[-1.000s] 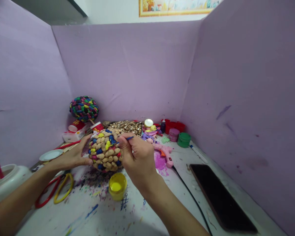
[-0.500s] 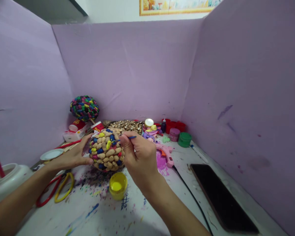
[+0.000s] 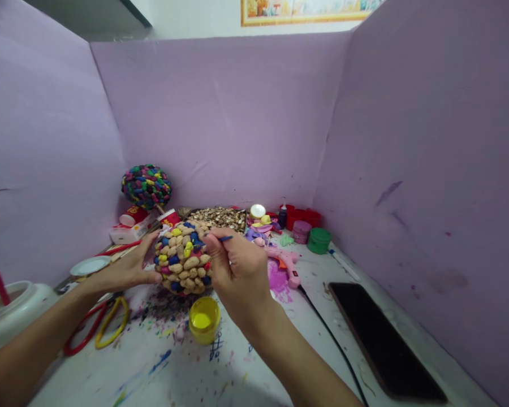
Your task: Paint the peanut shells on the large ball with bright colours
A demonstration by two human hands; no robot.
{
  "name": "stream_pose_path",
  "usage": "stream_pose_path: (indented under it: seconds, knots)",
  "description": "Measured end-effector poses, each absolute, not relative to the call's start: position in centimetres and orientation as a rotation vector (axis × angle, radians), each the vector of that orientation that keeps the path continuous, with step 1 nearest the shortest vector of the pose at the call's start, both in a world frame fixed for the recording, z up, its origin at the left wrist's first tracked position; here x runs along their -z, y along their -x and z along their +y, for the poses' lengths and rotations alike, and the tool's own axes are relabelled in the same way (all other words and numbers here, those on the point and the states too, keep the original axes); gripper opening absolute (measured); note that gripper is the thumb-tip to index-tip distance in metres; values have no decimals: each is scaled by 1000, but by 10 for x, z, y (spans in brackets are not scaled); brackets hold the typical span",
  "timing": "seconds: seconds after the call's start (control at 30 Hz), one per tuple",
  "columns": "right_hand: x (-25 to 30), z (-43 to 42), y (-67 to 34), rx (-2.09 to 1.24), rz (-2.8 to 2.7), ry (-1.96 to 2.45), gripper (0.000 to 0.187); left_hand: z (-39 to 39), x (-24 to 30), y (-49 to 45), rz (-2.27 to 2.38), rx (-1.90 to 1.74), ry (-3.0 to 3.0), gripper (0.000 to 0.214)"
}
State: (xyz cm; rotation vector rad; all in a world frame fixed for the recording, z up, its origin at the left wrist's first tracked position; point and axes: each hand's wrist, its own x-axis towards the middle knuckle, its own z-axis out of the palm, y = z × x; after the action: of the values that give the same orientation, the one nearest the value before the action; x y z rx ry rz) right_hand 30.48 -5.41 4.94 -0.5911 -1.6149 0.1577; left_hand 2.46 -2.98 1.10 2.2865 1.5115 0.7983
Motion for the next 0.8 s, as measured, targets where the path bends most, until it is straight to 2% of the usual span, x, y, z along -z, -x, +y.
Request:
stream_pose_path:
  seconds: [0.8]
  knots:
    - [-48,-54,-303,-115,-1604,563,12,-29,-10,-24,1497,-790,-2256,108]
